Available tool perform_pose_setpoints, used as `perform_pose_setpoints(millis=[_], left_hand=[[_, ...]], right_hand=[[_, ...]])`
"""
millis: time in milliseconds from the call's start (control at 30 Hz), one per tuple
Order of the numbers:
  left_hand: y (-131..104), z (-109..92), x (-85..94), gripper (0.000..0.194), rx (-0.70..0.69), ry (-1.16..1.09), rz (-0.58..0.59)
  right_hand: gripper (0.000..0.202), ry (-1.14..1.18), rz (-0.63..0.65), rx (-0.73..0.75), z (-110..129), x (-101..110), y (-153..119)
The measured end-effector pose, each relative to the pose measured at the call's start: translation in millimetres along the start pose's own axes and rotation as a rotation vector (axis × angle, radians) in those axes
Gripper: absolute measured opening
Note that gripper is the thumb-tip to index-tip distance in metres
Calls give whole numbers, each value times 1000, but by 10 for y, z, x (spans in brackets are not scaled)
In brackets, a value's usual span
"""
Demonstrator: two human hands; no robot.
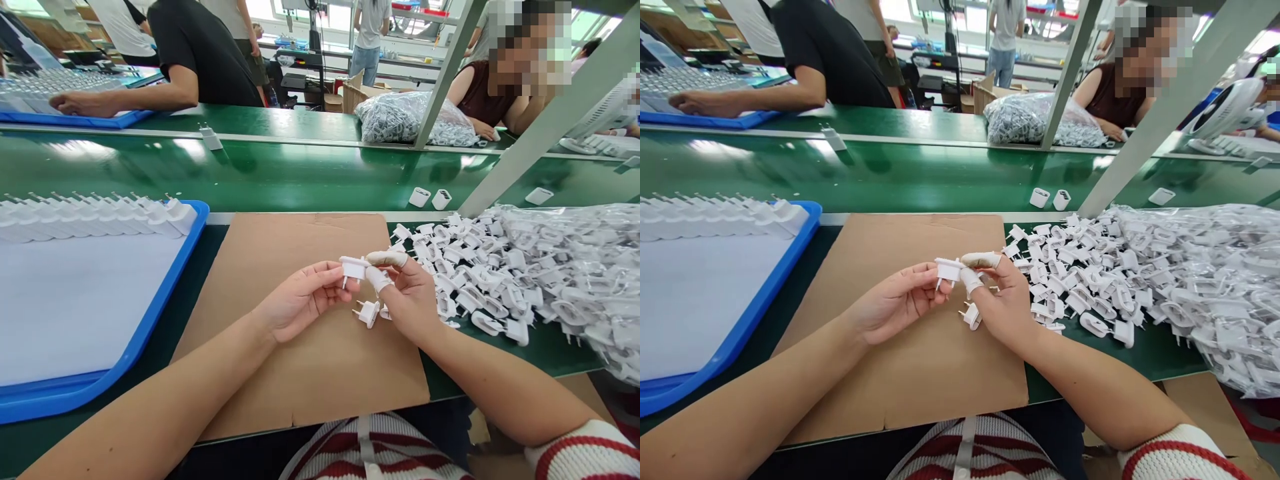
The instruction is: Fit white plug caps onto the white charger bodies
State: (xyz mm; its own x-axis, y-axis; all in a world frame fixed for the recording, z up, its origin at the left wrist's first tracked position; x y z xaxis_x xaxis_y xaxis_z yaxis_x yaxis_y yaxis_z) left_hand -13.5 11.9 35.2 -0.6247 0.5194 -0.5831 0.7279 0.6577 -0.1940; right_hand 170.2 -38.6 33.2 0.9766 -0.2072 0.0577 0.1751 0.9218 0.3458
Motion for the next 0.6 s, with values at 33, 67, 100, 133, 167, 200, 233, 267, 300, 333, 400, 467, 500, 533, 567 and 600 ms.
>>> perform_pose_setpoints(millis=[33,67,100,133,167,200,233,267,300,333,400,467,500,533,567,600], left_hand=[[0,2,14,20,-12,33,-11],[1,4,32,21,-22,69,-27],[3,5,53,23,-30,108,-47],[8,6,78,24,-31,149,-68],[15,5,106,26,-31,194,-91],[23,2,134,27,-33,243,-112],[32,-5,162,28,-43,296,-132],[42,-15,190,29,-62,352,-152],[52,-26,217,30,-87,404,-175],[61,-37,243,31,-115,445,-201],[81,-51,293,32,-163,483,-254],[102,-51,337,35,-195,494,-305],[114,-46,357,37,-206,499,-326],[125,-37,374,39,-214,506,-345],[135,-26,389,41,-218,514,-360],[144,-12,402,42,-218,523,-370]], right_hand=[[18,-22,14,27,9,0,0],[19,-51,33,61,20,-2,0],[20,-88,59,96,33,-7,0],[21,-125,87,127,44,-13,-1],[21,-159,114,152,52,-20,-1],[21,-185,135,170,57,-26,0],[22,-203,153,181,57,-33,2],[22,-212,166,187,54,-38,4],[22,-216,175,189,48,-43,6],[23,-219,182,190,40,-48,7],[25,-228,201,181,20,-57,7],[28,-250,228,175,-3,-65,2],[29,-268,245,176,-16,-68,-3],[31,-288,264,177,-30,-70,-8],[31,-308,286,176,-47,-72,-14],[32,-328,310,171,-65,-74,-21]])
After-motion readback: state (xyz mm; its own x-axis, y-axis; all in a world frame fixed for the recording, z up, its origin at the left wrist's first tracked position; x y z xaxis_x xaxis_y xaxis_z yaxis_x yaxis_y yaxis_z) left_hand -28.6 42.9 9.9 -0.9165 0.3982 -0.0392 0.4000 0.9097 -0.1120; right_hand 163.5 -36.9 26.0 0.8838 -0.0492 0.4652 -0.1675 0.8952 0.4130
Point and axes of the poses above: each hand's wrist, its own y-axis towards the middle knuckle, its own x-axis out of the back of the hand, z = x × y, the point moved 2 cm from there along y, towards the middle knuckle, and after that the axes turned 3 degrees about z, right-handed, at the moved point
